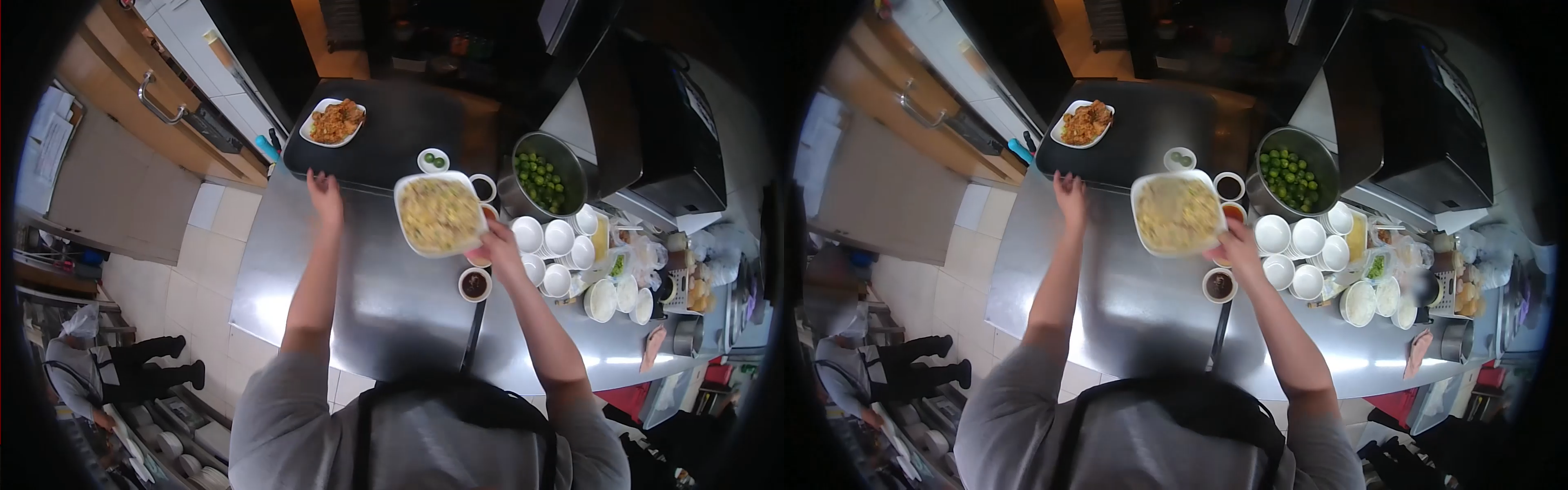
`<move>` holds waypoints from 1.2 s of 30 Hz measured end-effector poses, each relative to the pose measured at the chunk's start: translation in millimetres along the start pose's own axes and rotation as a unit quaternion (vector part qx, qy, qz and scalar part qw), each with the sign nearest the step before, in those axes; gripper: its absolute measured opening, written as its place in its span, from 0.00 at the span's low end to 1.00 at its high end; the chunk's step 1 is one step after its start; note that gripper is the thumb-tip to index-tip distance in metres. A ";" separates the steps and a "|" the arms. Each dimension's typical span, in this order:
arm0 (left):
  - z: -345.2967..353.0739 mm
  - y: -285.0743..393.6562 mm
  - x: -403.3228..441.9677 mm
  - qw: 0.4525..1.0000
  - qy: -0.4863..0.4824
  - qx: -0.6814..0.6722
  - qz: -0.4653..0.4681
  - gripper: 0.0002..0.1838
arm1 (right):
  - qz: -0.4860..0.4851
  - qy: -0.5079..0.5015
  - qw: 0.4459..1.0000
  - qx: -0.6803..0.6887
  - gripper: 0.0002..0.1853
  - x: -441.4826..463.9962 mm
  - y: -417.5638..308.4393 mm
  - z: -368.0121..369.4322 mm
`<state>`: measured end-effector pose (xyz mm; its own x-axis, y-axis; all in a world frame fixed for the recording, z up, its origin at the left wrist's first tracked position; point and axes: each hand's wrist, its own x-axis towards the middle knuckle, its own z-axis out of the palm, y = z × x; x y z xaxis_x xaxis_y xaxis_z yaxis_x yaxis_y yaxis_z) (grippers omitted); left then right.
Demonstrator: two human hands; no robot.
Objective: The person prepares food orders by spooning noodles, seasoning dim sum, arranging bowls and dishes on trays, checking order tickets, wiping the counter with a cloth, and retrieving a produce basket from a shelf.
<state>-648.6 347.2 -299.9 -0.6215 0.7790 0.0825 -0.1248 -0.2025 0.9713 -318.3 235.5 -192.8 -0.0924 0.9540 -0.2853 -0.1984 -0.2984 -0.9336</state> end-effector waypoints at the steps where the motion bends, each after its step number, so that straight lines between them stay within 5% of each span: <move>1: -21.6 13.9 -34.4 0.998 -0.034 0.054 -0.005 0.28 | 0.021 -0.003 1.000 0.008 0.16 22.2 6.2 15.4; 7: -105.8 39.5 -188.8 0.968 -0.089 0.235 0.020 0.20 | 0.027 0.012 1.000 -0.004 0.11 146.1 53.7 95.3; 11: -97.9 59.5 -210.9 0.920 -0.133 0.348 0.123 0.17 | 0.021 0.083 0.996 -0.025 0.12 204.7 86.7 121.1; 14: -97.0 60.1 -210.4 0.937 -0.110 0.316 0.103 0.14 | -0.035 0.051 0.998 -0.016 0.11 205.6 95.8 130.8; 16: -98.9 58.8 -211.6 0.933 -0.108 0.321 0.120 0.13 | 0.073 0.013 0.994 0.085 0.11 175.5 59.8 131.2; 17: -98.7 60.7 -212.2 0.935 -0.106 0.319 0.109 0.13 | 0.108 -0.030 0.993 0.028 0.13 171.6 58.7 122.9; 19: -96.0 59.8 -211.2 0.937 -0.105 0.311 0.121 0.12 | -0.021 -0.152 0.963 -0.222 0.18 153.8 53.7 111.2; 22: -94.2 57.7 -213.4 0.941 -0.111 0.294 0.127 0.12 | -0.030 -0.262 0.953 -0.151 0.21 78.8 33.3 77.0; 26: -97.2 49.9 -214.9 0.922 -0.130 0.328 0.162 0.11 | -0.128 -0.310 0.890 -0.309 0.17 -34.5 -26.8 15.9; 28: -95.9 46.7 -216.3 0.920 -0.136 0.319 0.182 0.11 | -0.117 -0.290 0.898 -0.310 0.16 -74.2 -46.1 -26.2; 31: -102.5 7.4 -188.6 0.989 -0.050 0.136 -0.016 0.08 | -0.178 -0.186 0.925 -0.281 0.11 -118.3 -71.5 -90.7; 33: -85.7 22.6 -190.5 0.985 -0.044 0.023 -0.167 0.04 | -0.246 -0.084 0.924 -0.279 0.05 -140.3 -88.1 -130.9; 36: -37.4 21.5 -232.4 0.988 -0.109 0.056 -0.098 0.04 | -0.246 -0.013 0.932 -0.266 0.05 -179.5 -130.8 -185.1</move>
<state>-535.8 139.5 -306.6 -0.4102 0.9088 -0.0760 -0.1332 0.0227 0.9908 -95.1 108.8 -59.6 -0.1435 0.9682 0.2048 0.2876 0.2388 -0.9275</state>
